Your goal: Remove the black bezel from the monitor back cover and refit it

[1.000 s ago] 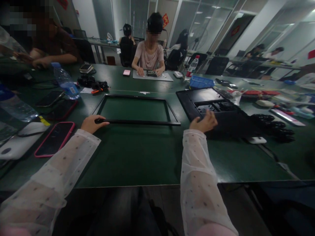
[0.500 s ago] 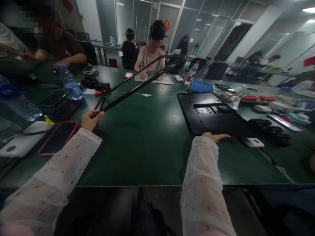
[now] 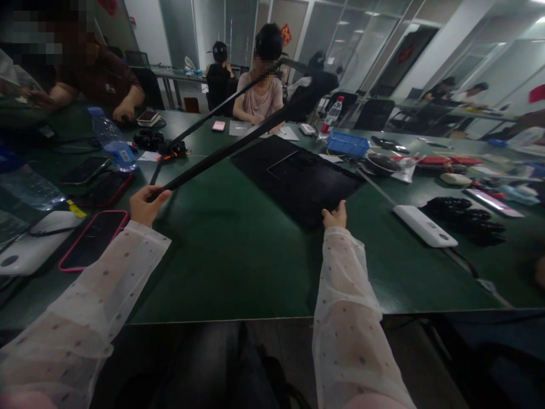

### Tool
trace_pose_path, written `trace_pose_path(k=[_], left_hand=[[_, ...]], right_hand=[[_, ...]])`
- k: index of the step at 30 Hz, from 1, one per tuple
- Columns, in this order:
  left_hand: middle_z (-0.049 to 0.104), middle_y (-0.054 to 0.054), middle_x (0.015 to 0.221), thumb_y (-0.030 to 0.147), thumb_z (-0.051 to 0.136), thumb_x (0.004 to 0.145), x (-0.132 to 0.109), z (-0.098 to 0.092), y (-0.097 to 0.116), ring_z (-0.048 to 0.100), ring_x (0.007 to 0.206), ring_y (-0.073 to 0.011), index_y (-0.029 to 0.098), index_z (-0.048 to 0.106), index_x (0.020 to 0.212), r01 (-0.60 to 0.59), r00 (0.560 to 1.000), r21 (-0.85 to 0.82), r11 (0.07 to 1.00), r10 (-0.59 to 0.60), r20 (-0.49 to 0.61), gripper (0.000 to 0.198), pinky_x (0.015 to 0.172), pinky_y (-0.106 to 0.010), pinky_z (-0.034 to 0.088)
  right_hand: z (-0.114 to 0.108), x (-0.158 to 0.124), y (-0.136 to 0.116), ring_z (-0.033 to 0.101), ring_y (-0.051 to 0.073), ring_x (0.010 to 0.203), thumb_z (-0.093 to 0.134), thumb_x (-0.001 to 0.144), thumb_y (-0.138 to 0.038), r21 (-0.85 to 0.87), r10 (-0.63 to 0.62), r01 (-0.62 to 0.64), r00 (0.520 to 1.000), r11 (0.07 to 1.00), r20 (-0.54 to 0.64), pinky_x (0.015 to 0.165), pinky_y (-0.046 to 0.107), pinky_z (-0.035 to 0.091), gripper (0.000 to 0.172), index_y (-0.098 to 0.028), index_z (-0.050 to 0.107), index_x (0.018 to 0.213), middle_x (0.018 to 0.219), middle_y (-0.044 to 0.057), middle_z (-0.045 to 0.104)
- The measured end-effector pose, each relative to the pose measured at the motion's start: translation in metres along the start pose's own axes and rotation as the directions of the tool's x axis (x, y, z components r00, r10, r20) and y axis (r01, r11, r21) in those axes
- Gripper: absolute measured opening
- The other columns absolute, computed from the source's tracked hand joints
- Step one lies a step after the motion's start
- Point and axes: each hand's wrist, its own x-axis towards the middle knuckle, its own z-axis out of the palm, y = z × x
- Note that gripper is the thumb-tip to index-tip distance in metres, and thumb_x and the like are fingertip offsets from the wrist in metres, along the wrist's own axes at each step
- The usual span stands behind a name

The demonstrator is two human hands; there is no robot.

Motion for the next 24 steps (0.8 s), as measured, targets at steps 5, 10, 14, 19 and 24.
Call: trace_pose_path(k=[5, 10, 14, 19, 24], left_hand=[[0.076, -0.005, 0.091, 0.055, 0.081, 0.076, -0.002, 0.0, -0.002, 0.071, 0.086, -0.0224, 0.02, 0.076, 0.097, -0.109, 0.993, 0.064, 0.992, 0.106, 0.051, 0.041, 0.083, -0.035, 0.056], [0.077, -0.006, 0.103, 0.05, 0.084, 0.079, -0.007, -0.001, 0.008, 0.071, 0.1, -0.0268, 0.023, 0.078, 0.1, -0.191, 0.98, 0.241, 0.951, 0.171, 0.099, 0.035, 0.098, -0.042, 0.054], [0.079, -0.007, 0.107, 0.05, 0.086, 0.079, -0.015, -0.002, 0.02, 0.068, 0.109, -0.0307, 0.027, 0.079, 0.098, -0.281, 0.953, 0.353, 0.892, 0.218, 0.209, 0.031, 0.103, -0.046, 0.051], [0.081, -0.006, 0.11, 0.05, 0.087, 0.081, -0.02, -0.006, 0.029, 0.068, 0.112, -0.0333, 0.028, 0.079, 0.096, -0.372, 0.913, 0.439, 0.818, 0.238, 0.33, 0.028, 0.111, -0.052, 0.043], [0.081, -0.004, 0.105, 0.056, 0.087, 0.079, -0.013, -0.02, 0.034, 0.07, 0.112, -0.0334, 0.03, 0.079, 0.094, -0.377, 0.9, 0.527, 0.762, 0.167, 0.402, 0.031, 0.122, -0.061, 0.025]], right_hand=[[0.022, -0.002, -0.008, 0.076, 0.032, 0.092, 0.073, 0.074, -0.037, 0.237, 0.228, -0.263, 0.96, 0.935, 0.164, 0.088, 0.06, 0.064, 0.079, -0.024, 0.058, 0.151, 0.109, 0.013, 0.078], [0.018, 0.007, -0.017, 0.076, 0.031, 0.101, 0.072, 0.082, -0.051, 0.127, 0.232, -0.227, 0.973, 0.966, -0.024, 0.103, 0.06, 0.058, 0.056, -0.021, 0.069, 0.13, 0.104, 0.012, 0.077], [0.004, 0.008, -0.035, 0.075, 0.031, 0.115, 0.025, 0.098, -0.08, 0.35, 0.173, -0.228, 0.968, 0.909, 0.181, 0.105, 0.056, 0.058, 0.076, -0.024, 0.068, 0.129, 0.116, 0.016, 0.077], [0.015, -0.003, -0.044, 0.078, 0.031, 0.098, 0.061, 0.088, -0.077, 0.256, 0.061, -0.134, 0.959, 0.957, 0.275, 0.091, 0.051, 0.065, 0.066, -0.027, 0.067, 0.131, 0.099, 0.01, 0.077], [0.04, -0.009, -0.035, 0.078, 0.027, 0.097, 0.068, 0.091, -0.049, 0.116, -0.063, 0.045, 0.985, 0.992, 0.159, 0.102, 0.055, 0.061, 0.056, -0.026, 0.062, 0.141, 0.102, 0.007, 0.078]])
